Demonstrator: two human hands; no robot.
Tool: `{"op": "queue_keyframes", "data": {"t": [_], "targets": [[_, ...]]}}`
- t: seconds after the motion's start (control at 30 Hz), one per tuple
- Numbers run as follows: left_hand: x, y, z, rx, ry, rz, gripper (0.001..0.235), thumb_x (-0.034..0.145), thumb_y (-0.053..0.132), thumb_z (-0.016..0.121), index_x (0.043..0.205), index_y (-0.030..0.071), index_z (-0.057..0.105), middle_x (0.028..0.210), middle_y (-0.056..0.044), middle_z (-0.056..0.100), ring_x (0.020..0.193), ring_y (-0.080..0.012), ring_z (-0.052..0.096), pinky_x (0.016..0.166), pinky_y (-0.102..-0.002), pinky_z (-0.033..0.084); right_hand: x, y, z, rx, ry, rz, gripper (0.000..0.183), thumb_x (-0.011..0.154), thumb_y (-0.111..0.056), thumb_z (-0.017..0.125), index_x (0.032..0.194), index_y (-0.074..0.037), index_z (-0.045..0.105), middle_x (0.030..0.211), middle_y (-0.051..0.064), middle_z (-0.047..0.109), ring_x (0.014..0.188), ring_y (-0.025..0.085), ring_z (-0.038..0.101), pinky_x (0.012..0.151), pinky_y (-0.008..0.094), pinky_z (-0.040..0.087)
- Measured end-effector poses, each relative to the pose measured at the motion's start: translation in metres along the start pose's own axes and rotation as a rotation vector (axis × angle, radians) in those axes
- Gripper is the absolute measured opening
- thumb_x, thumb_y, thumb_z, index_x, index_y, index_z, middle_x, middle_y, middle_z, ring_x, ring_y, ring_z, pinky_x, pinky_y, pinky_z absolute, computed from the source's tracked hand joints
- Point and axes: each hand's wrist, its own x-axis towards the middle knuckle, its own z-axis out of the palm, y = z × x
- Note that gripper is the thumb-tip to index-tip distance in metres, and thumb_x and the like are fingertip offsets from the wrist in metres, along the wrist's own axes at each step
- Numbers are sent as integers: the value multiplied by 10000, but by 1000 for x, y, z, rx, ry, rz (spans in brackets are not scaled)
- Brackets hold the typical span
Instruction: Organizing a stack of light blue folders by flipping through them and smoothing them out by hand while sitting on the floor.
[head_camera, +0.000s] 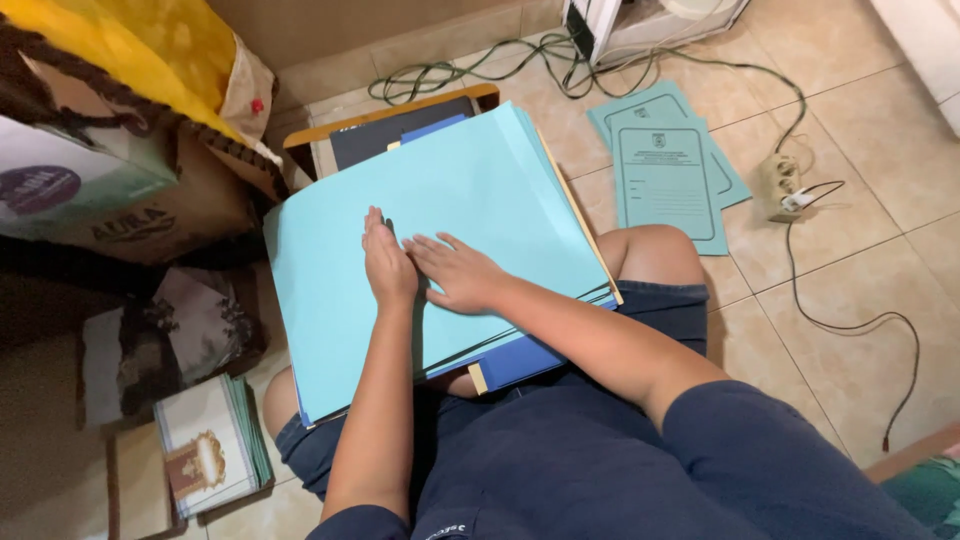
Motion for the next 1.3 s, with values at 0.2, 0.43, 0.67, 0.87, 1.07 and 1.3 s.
{"op": "queue_keyframes", "data": {"t": [0.2, 0.43, 0.67, 0.87, 1.07, 1.3], "targets": [[-1, 12, -7, -112, 79, -2, 464, 1143, 277, 241, 1393, 50, 560, 1503, -200, 513, 1458, -386, 394, 1242, -491, 227, 63, 31, 12, 60, 55, 166, 536, 1005, -264, 465, 1521, -119, 467, 1592, 103, 464, 1520, 245, 360, 1263, 481, 237], [5, 46, -25, 459, -305, -17, 510, 998, 187, 411, 1488, 76, 500, 1624, -138, 401, 1532, -335, 292, 1242, -547, 178, 31, 89, -10, 5, 181, 542, 628, 1032, -327, 542, 1559, -16, 402, 1604, 220, 400, 1515, 344, 342, 1239, 500, 236], [28, 36, 1, 637, -443, -86, 693, 1045, 473, 277, 1651, 142, 222, 1730, -108, 126, 1594, -322, 62, 1261, -600, 25, -43, 82, -34, 67, 45, 761, 644, 1092, -388, 415, 1610, -22, 304, 1682, 208, 229, 1572, 307, 196, 1277, 444, 130], [75, 36, 8, 647, -386, -130, 729, 1049, 497, 240, 1653, 91, 205, 1728, -130, 132, 1595, -318, 79, 1267, -586, 29, -49, 76, -31, 56, 23, 766, 660, 1078, -376, 417, 1607, -4, 285, 1683, 222, 225, 1570, 328, 205, 1277, 455, 126], [71, 38, 6, 649, -375, -132, 722, 1065, 478, 231, 1640, 43, 200, 1722, -157, 133, 1596, -319, 92, 1276, -567, 52, -47, 81, -26, 41, -12, 775, 684, 1083, -417, 378, 1621, -15, 247, 1697, 204, 190, 1580, 312, 175, 1283, 449, 108], [3, 64, -21, 626, -469, -141, 723, 1040, 485, 260, 1644, 89, 223, 1729, -131, 128, 1600, -300, 77, 1272, -551, 39, -51, 82, -19, 59, -11, 771, 703, 1078, -439, 376, 1622, -15, 242, 1702, 193, 186, 1585, 305, 158, 1283, 449, 100]]}}
